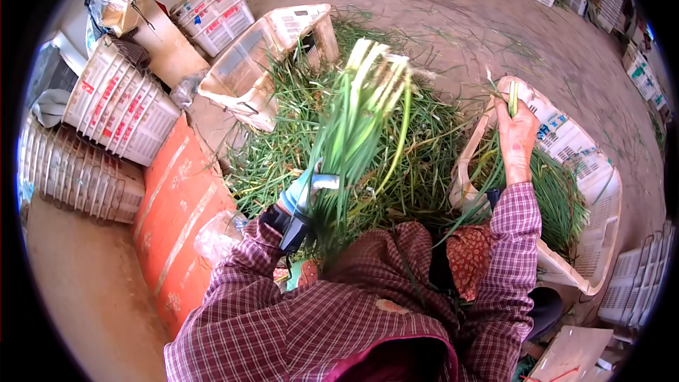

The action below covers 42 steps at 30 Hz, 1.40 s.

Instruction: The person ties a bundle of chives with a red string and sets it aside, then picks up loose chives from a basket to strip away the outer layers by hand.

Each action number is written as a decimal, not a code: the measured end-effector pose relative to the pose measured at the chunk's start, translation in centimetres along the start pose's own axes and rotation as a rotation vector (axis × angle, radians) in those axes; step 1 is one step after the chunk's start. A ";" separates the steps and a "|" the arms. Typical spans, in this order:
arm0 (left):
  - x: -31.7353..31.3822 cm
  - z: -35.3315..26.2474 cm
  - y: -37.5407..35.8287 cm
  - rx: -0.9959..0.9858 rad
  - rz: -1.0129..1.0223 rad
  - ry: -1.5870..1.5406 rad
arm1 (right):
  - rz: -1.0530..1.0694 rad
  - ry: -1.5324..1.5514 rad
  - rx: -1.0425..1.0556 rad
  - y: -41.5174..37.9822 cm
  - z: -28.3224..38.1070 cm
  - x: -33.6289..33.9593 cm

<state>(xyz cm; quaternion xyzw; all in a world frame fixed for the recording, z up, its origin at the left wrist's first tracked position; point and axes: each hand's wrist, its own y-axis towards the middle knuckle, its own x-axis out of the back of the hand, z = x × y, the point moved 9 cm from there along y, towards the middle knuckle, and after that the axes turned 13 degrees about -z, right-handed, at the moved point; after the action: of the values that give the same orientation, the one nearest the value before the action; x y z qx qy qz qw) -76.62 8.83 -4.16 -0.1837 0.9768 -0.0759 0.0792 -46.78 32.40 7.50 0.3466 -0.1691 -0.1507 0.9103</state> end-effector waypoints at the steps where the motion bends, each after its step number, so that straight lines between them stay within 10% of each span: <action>1: 0.6 0.0 0.1 -0.018 -0.054 -0.018 | 0.003 0.004 -0.001 -0.3 0.1 -0.2; 7: 2.5 1.7 1.8 -0.096 -0.056 0.072 | 0.178 0.118 0.066 -4.7 5.7 -3.7; 10: -0.8 -0.3 0.6 0.003 -0.077 -0.022 | 0.406 0.227 -0.233 -6.3 7.7 -5.5; 17: -3.0 -1.5 -0.5 0.055 0.032 -0.113 | 0.323 0.339 -0.296 -6.8 5.8 -7.2; 23: -1.3 0.9 0.2 0.088 0.017 -0.179 | 0.118 -0.116 0.176 -6.6 2.4 -5.0; 26: -2.0 1.9 0.7 0.161 0.094 -0.251 | 0.420 0.222 -0.328 -8.2 3.6 -6.8; 33: -4.0 3.5 0.2 0.263 0.177 -0.269 | 0.704 0.827 -0.754 -10.4 6.8 -10.0; 42: -3.0 3.4 1.3 0.171 0.215 -0.397 | 0.545 0.679 -0.634 -9.7 7.0 -8.1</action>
<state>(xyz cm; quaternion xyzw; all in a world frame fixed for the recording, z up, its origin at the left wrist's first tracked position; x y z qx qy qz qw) -73.71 10.69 -7.32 -0.0825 0.9461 -0.1121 0.2926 -58.42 24.59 4.12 0.0274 0.1046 0.1680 0.9798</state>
